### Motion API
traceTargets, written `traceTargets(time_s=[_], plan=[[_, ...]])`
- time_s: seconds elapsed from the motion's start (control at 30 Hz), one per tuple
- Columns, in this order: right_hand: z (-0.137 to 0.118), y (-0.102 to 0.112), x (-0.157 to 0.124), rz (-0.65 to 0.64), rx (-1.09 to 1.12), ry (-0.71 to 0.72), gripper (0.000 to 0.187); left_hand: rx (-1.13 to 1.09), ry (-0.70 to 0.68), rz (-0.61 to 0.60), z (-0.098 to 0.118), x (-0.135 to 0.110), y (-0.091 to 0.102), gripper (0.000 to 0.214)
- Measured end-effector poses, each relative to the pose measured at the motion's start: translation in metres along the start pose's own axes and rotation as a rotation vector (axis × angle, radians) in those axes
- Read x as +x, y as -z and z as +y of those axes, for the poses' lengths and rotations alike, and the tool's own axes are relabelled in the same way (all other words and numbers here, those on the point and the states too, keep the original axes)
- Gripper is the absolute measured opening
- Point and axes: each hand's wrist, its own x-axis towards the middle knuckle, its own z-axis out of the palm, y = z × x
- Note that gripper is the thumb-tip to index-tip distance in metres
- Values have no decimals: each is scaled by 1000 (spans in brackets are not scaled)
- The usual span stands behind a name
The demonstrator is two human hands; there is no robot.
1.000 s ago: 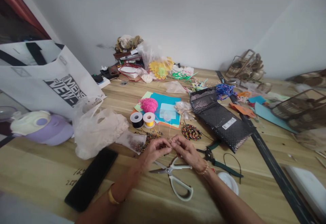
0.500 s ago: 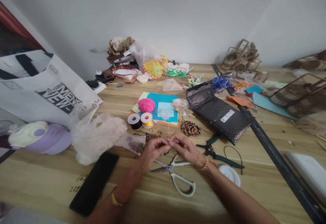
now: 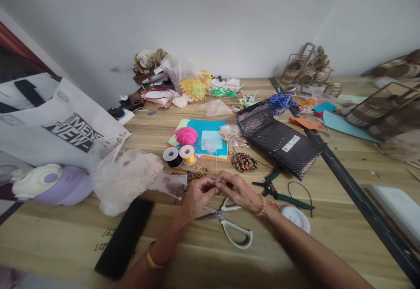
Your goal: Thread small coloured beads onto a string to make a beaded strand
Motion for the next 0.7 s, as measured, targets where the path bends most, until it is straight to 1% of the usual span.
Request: traceTargets(time_s=[0.1, 0.17, 0.33, 0.43, 0.53, 0.7], plan=[[1, 0, 0, 2, 20, -13, 23, 69, -41, 4, 1, -2, 0, 10], [3, -1, 1, -1, 59, -26, 23, 67, -37, 4, 3, -2, 0, 11], [6, -1, 2, -18, 158, -65, 21, -77, 23, -5, 6, 1, 3, 20], [3, 1, 2, -12, 102, -67, 15, -137, 30, 21, 7, 3, 5, 22], [-1, 2, 2, 17, 7, -59, 9, -144, 25, 48, 8, 4, 6, 22], [0, 0, 2, 56, -12, -71, 4, -125, 23, 62, 9, 4, 5, 20]])
